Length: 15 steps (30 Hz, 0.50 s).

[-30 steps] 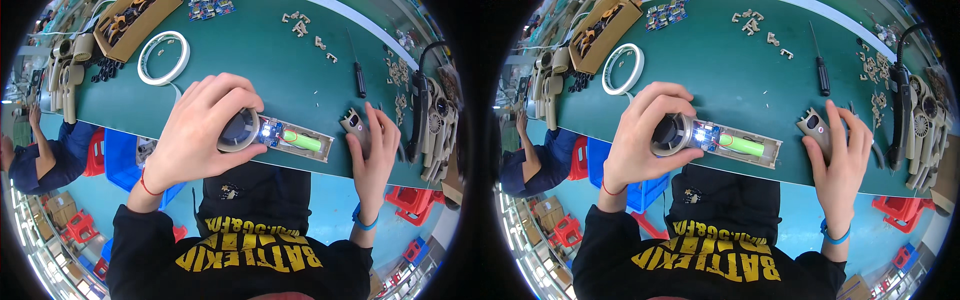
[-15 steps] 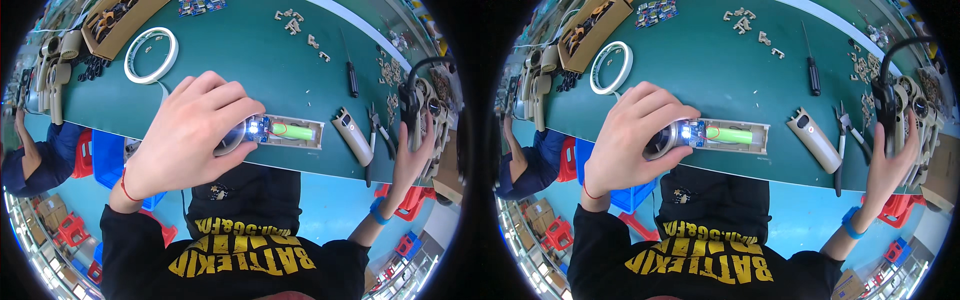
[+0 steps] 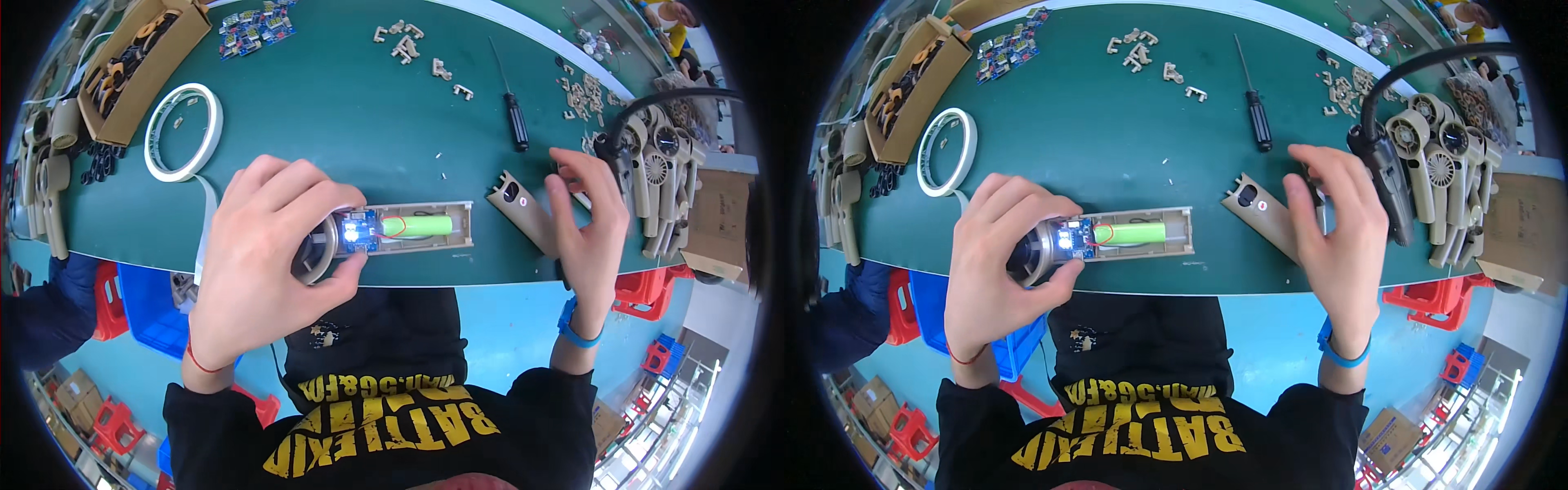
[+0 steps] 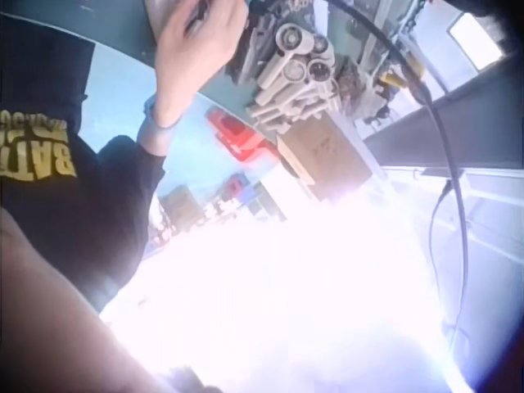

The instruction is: The person assembles a handheld fan by installing a circuit board and a taped battery into the plastic casing, fastening screws with an electric screwdriver, snapping the outer casing shut, securing the bottom with the electric screwdriver, and testing the fan by pressing its power button.

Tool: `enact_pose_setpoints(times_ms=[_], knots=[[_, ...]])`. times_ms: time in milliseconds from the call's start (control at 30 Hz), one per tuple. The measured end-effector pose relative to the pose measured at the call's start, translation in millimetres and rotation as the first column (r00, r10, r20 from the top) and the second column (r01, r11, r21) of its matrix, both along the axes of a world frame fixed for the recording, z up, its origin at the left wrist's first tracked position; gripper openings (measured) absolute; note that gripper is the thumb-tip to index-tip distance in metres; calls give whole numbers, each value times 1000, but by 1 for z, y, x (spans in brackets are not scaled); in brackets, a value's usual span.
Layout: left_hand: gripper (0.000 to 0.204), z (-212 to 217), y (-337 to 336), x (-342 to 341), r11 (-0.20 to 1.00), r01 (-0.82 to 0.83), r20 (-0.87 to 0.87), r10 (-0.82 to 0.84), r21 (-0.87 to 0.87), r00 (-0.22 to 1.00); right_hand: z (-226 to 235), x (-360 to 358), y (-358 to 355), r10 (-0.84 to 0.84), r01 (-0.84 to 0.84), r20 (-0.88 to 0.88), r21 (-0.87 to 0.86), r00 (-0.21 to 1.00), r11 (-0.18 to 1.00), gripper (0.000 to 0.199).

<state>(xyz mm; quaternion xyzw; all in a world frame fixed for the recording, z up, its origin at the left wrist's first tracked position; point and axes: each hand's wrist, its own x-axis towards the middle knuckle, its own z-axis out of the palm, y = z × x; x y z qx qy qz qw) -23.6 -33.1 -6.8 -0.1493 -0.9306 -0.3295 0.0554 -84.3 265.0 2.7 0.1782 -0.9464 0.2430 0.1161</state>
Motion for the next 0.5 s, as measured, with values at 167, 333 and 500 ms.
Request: enact_pose_setpoints(times_ms=[167, 333, 500], knots=[[39, -3, 1, 0, 1000, -6, -50, 6, 12, 999, 2, 5, 23, -174, 174, 7, 21, 985, 985, 21], [38, -3, 0, 0, 1000, 8, -38, -8, 21, 999, 1, 8, 30, -166, 164, 41, 45, 985, 985, 20], [37, -6, 7, -4, 995, 72, -41, -69, 66, 997, 3, -6, 17, 4, -5, 8, 120, 1000, 993, 20]])
